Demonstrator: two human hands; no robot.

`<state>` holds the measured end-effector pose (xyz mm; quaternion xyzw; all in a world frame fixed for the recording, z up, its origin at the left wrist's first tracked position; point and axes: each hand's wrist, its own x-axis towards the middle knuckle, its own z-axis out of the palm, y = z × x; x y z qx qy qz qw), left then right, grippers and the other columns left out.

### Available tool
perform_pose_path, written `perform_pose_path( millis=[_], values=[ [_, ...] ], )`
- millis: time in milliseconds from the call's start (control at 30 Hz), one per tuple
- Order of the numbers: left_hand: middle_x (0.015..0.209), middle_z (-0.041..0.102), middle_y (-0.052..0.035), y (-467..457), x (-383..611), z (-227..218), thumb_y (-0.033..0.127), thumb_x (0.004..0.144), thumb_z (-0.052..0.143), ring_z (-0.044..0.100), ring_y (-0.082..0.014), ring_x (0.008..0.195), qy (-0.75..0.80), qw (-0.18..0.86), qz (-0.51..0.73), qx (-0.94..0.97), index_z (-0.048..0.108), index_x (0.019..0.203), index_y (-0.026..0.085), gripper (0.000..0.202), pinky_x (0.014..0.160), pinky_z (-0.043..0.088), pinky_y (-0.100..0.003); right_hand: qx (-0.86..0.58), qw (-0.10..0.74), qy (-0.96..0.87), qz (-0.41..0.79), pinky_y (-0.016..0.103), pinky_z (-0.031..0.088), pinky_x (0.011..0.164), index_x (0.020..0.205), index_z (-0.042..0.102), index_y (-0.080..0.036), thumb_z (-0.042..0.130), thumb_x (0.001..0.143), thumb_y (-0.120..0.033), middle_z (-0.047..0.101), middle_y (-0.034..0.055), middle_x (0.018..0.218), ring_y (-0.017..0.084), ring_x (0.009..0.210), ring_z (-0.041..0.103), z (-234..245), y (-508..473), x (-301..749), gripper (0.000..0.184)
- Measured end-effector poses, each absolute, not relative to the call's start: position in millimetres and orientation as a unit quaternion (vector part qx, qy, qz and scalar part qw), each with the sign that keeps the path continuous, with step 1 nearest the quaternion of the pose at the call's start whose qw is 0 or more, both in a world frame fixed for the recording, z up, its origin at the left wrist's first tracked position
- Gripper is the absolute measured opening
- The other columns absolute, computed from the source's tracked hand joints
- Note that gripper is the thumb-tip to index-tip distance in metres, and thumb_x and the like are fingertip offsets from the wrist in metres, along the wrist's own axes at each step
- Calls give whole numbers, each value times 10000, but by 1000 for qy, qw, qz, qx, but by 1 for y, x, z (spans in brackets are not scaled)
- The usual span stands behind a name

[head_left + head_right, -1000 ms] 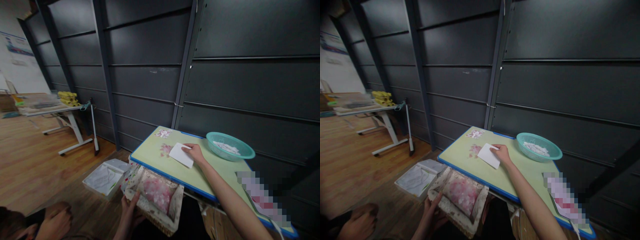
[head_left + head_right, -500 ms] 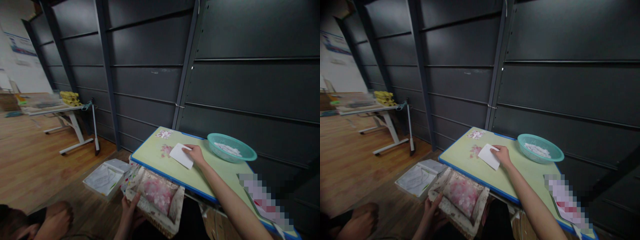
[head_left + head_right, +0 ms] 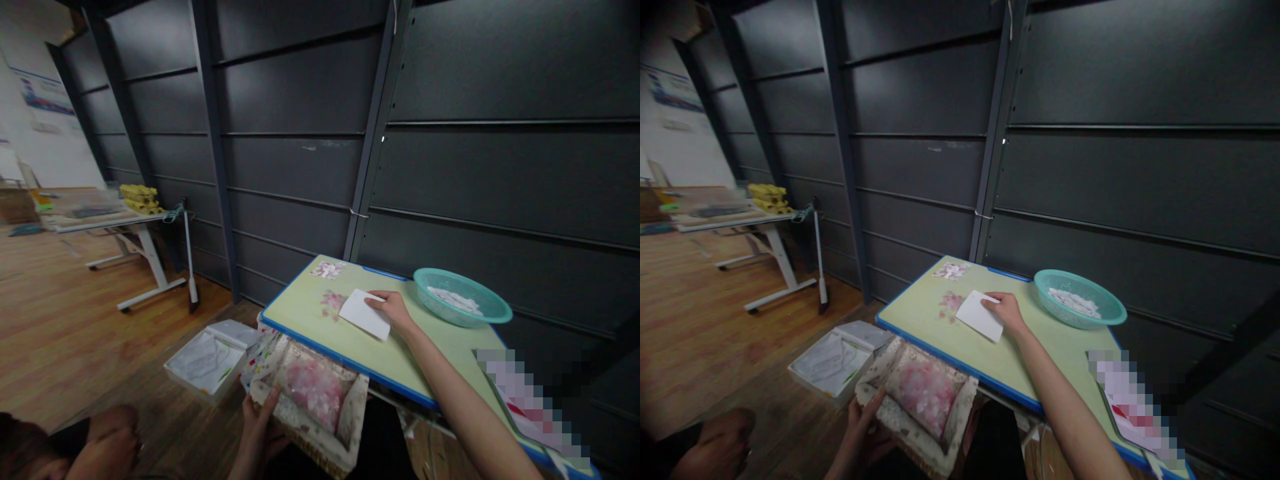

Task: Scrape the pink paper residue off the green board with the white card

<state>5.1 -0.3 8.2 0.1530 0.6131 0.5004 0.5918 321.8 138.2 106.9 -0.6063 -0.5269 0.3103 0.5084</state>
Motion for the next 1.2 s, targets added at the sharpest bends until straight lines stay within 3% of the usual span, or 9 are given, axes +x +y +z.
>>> perform_pose_path(
  millis=[167,333,533,667,900,1067,1200],
  values=[
    [1407,550,-138,0,5,9,537,767,705,722,-309,973,608,601,496,150,352,1409,342,758,667,621,-397,-598,506,-536,314,278,424,505,921,814,-89,741,599,-407,773,119,793,215,603,642,104,138,315,459],
    [1365,591,-97,-2,6,10,477,719,763,733,-319,944,606,595,514,123,428,1305,359,686,621,615,-371,-594,508,-533,325,275,417,505,913,809,-104,761,591,-435,772,110,788,208,595,633,103,138,312,465],
    [1457,499,-139,-2,4,12,550,757,719,735,-274,911,598,610,498,147,349,1375,342,750,713,628,-432,-602,511,-519,329,274,418,514,864,782,-111,797,520,-417,757,104,769,197,592,621,113,133,319,460],
    [1439,512,-159,-3,5,10,567,752,724,732,-272,931,601,609,494,154,351,1367,329,757,752,625,-449,-620,497,-519,315,265,397,497,796,740,-135,808,491,-418,722,74,683,182,556,598,111,131,324,422],
    [1420,521,-162,-4,4,9,587,763,702,722,-204,741,597,609,496,163,330,1364,336,750,728,629,-463,-600,475,-529,366,253,354,452,795,699,-148,809,502,-430,687,44,621,166,500,568,110,129,321,423],
    [1446,502,-157,-2,3,14,512,798,694,732,-236,778,597,614,491,157,336,1367,323,698,728,629,-471,-591,452,-543,389,241,342,443,750,681,-161,804,498,-409,657,16,580,149,487,547,112,126,313,374],
    [1473,486,-165,-3,2,15,490,788,713,724,-316,991,594,615,497,149,311,1419,335,764,749,626,-458,-573,456,-554,397,232,329,442,798,677,-162,788,551,-435,652,8,592,141,490,536,109,126,305,384]
  ],
)
